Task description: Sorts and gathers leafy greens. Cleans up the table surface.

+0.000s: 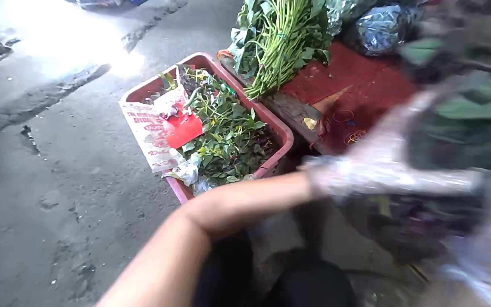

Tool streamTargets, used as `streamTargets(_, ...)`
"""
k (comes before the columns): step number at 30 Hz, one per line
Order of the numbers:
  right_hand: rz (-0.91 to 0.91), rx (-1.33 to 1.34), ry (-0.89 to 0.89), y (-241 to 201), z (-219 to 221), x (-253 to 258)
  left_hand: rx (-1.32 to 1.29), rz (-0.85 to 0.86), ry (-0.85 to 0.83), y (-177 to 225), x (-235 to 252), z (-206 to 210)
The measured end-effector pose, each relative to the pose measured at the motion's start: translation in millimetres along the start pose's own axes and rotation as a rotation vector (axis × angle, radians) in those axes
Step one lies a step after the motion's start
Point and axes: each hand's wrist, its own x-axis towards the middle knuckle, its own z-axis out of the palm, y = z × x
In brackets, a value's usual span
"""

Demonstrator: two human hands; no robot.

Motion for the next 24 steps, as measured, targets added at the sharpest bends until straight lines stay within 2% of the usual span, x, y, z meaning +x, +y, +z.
streamTargets(1, -0.196, 0.071, -0.113, 8.0, 19.6, -17.1, 0.011, 0.010, 0.002, 15.1, -15.2, -34.3)
streamTargets(2, -0.306, 0.144, -0.196, 8.2, 46.8, -33.5, 0.070, -0.038, -0.004, 31.5, -31.7, -69.1)
streamTargets(3, -0.317, 0.221, -0.242, 4.7, 78.3, -53.9, 0.180, -0.133, 0.006, 48.8, -48.1, -102.2)
streamTargets(5, -0.130, 0.336, -0.313, 2.8, 138.1, -100.5, 0.424, -0.370, 0.030, 73.9, -75.1, -162.9)
streamTargets(6, 0.005, 0.299, -0.367, 7.7, 162.8, -119.3, 0.542, -0.472, 0.021, 76.1, -85.3, -191.1)
streamTargets(8, 0.224, 0.007, -0.624, 27.4, 197.0, -136.9, 0.766, -0.630, -0.027, 57.1, -103.2, -237.7)
streamTargets(10, 0.251, -0.467, -1.089, 37.7, 210.8, -122.9, 0.914, -0.746, -0.094, 16.9, -120.4, -268.6)
streamTargets(12, 0.136, -0.844, -1.468, 17.7, 211.2, -90.0, 1.022, -0.895, -0.162, -6.7, -123.0, -274.6)
streamTargets(13, 0.060, -0.931, -1.540, 7.8, 205.7, -73.1, 1.033, -0.936, -0.180, -10.3, -123.8, -272.9)
streamTargets(14, -0.044, -0.966, -1.532, 1.8, 199.9, -55.5, 1.035, -0.953, -0.195, -9.5, -124.3, -270.6)
streamTargets(17, -0.481, -0.805, -1.254, 3.5, 206.1, -13.7, 1.017, -0.963, -0.228, 0.1, -121.1, -261.1)
streamTargets(19, -0.648, -0.727, -1.303, 22.7, 236.1, -9.0, 1.041, -0.983, -0.221, 4.9, -120.2, -247.9)
streamTargets(20, -0.635, -0.789, -1.374, 33.7, 246.6, -15.5, 1.071, -1.007, -0.245, 6.4, -119.6, -240.5)
streamTargets(22, -0.470, -1.048, -1.499, 41.2, 246.2, -34.7, 1.127, -1.090, -0.374, 11.3, -119.7, -223.2)
streamTargets(24, -0.286, -1.200, -1.623, 37.2, 238.2, -44.4, 1.145, -1.180, -0.510, 11.9, -120.9, -208.5)
